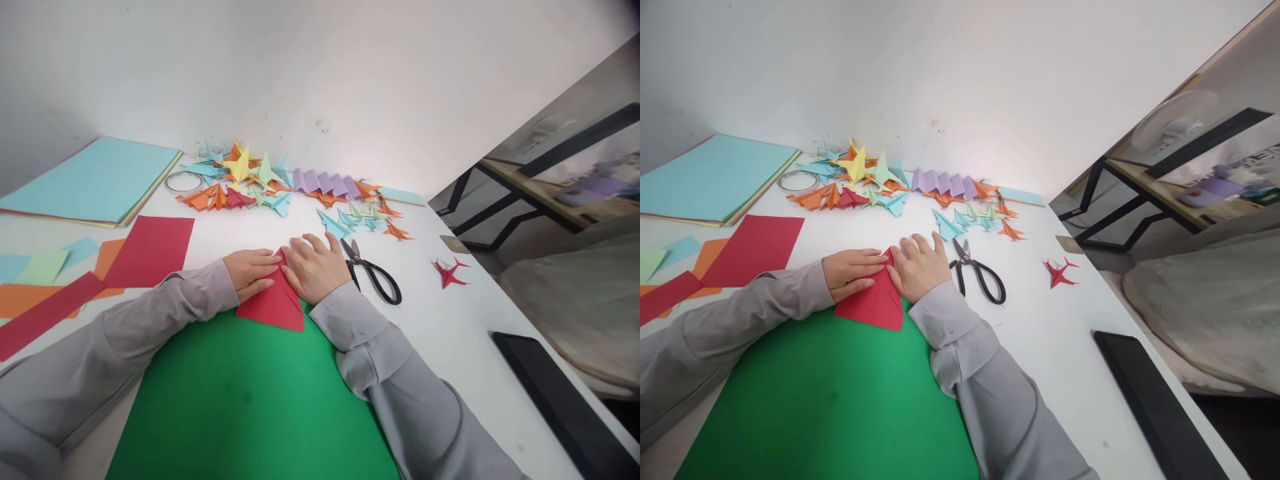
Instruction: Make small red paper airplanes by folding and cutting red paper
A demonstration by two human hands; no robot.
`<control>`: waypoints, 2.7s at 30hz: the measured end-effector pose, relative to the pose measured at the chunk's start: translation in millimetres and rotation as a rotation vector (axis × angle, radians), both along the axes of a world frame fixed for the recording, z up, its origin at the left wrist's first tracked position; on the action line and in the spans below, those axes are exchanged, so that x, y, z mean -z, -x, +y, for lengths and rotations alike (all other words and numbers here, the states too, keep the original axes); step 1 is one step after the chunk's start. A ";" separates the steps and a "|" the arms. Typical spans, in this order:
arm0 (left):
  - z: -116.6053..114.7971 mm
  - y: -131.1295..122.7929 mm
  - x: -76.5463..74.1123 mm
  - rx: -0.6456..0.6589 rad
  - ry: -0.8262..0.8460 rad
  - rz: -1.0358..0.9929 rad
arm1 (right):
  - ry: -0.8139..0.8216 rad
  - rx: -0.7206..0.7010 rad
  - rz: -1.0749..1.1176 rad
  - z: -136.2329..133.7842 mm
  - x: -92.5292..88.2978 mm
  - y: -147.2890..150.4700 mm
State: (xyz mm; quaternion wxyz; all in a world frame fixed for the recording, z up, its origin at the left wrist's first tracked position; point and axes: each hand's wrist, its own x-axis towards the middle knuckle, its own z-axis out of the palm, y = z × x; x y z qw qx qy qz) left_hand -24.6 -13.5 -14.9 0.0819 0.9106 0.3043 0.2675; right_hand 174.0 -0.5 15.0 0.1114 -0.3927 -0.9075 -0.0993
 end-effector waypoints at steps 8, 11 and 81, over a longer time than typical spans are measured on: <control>4.6 3.7 3.8 0.042 -0.023 0.005 | 0.003 0.011 -0.015 -0.6 0.2 0.0; 5.4 4.3 4.1 0.058 -0.057 0.029 | 0.005 0.023 -0.029 -1.2 -0.1 0.0; -1.6 3.2 5.2 -0.020 -0.204 0.148 | 0.040 0.047 -0.076 -1.6 -2.8 2.5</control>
